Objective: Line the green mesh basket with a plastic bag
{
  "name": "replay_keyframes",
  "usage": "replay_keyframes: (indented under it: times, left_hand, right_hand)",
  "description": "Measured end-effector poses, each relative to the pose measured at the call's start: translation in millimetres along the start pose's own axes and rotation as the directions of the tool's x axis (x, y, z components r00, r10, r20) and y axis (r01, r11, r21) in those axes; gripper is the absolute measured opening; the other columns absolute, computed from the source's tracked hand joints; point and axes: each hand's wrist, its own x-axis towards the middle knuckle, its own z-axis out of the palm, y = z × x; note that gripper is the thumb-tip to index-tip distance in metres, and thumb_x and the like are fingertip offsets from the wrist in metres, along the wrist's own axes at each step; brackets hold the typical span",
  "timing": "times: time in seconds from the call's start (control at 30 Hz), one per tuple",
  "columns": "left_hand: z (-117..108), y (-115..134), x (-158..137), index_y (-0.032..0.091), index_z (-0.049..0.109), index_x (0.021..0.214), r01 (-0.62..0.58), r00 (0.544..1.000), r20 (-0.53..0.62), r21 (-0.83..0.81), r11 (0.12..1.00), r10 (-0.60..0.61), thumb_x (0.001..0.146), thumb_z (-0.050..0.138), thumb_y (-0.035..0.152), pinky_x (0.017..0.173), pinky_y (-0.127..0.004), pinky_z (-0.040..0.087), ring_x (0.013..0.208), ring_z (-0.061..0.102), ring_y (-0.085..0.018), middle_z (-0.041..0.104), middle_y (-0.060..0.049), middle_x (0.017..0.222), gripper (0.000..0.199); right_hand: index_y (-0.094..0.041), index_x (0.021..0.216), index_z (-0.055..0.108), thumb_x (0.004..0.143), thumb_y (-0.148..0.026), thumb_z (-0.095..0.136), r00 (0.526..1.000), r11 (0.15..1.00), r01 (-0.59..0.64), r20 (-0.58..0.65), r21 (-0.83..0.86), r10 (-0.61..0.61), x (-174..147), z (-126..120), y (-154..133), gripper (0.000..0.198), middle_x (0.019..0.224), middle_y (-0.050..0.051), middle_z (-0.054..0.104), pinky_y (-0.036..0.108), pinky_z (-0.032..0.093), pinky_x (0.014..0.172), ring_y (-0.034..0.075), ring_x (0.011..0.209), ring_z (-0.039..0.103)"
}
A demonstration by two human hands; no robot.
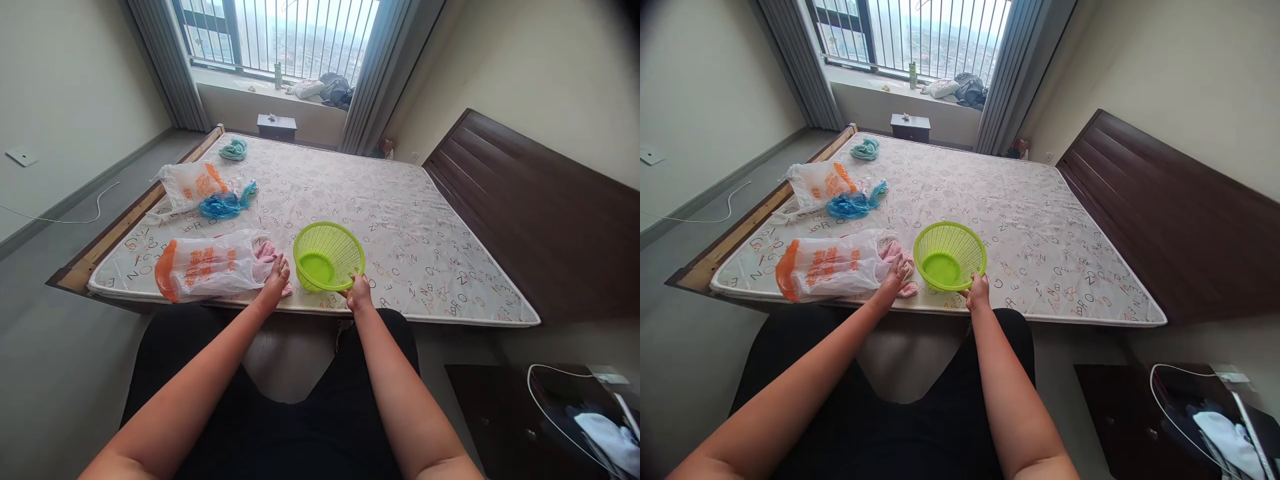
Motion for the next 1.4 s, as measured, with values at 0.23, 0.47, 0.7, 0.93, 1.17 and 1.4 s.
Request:
replay_keyframes:
  times: [0.23,0.47,0.7,0.93,1.17,1.4]
  left_hand:
    - [-0.6,-2.6,-2.9,0.031,0.002,0.172,-0.055,0.998,-0.016,-0.008,0.998,0.055,0.097,0.057,0.062,0.126,-0.048,0.034,0.157,0.034,-0.032,0.029,-0.012,0.174,0.098]
    - [-10.2,-14.5,3.3,0.03,0.003,0.172,-0.063,0.997,0.049,-0.06,0.996,0.066,0.089,0.071,0.051,0.125,-0.053,0.034,0.157,0.034,-0.035,0.021,-0.014,0.176,0.109]
    - [-10.7,-15.7,6.2,0.035,0.002,0.171,-0.08,0.991,0.098,-0.104,0.991,0.09,0.088,0.073,0.046,0.13,-0.048,0.026,0.161,0.024,-0.032,0.004,-0.008,0.179,0.11]
    - [-15.6,-26.9,13.5,0.034,0.003,0.172,-0.057,0.993,0.101,-0.063,0.996,0.063,0.086,0.076,0.047,0.129,-0.051,0.028,0.159,0.029,-0.035,0.01,-0.009,0.178,0.114]
    - [-20.3,-39.3,16.7,0.042,0.004,0.17,-0.038,0.989,0.142,-0.064,0.997,0.046,0.085,0.078,0.049,0.124,-0.058,0.035,0.151,0.043,-0.038,0.017,-0.008,0.177,0.113]
    - [-21.7,-42.2,18.9,0.038,0.005,0.171,-0.001,0.992,0.125,-0.081,0.997,0.011,0.082,0.08,0.044,0.127,-0.059,0.031,0.153,0.039,-0.039,0.014,-0.009,0.178,0.117]
  right_hand:
    - [-0.026,0.117,0.057,0.08,-0.023,0.059,0.986,0.993,0.014,0.164,-0.119,0.006,-5.6,8.1,11.0,0.037,0.108,0.004,0.068,0.038,0.069,0.066,0.016,0.081,0.068]
    - [-0.028,0.129,0.056,0.086,-0.03,0.06,0.975,0.985,0.061,0.219,-0.161,-0.025,-7.0,9.6,11.4,0.042,0.123,0.008,0.065,0.038,0.07,0.063,0.02,0.096,0.07]
    - [-0.027,0.126,0.057,0.089,-0.034,0.06,0.977,0.979,0.089,0.205,-0.183,-0.051,-3.0,9.0,12.9,0.038,0.126,0.008,0.065,0.035,0.069,0.063,0.021,0.102,0.069]
    - [-0.028,0.125,0.059,0.09,-0.038,0.062,0.984,0.967,0.095,0.168,-0.238,-0.055,0.7,6.9,16.9,0.037,0.129,0.008,0.065,0.034,0.068,0.064,0.022,0.107,0.07]
    - [-0.029,0.123,0.059,0.092,-0.04,0.061,0.99,0.96,0.085,0.135,-0.267,-0.05,3.1,5.8,18.7,0.033,0.128,0.008,0.066,0.031,0.066,0.064,0.022,0.105,0.07]
    - [-0.028,0.122,0.059,0.092,-0.04,0.059,0.99,0.957,0.084,0.13,-0.279,-0.049,1.3,6.4,17.5,0.032,0.129,0.009,0.067,0.033,0.065,0.067,0.023,0.105,0.071]
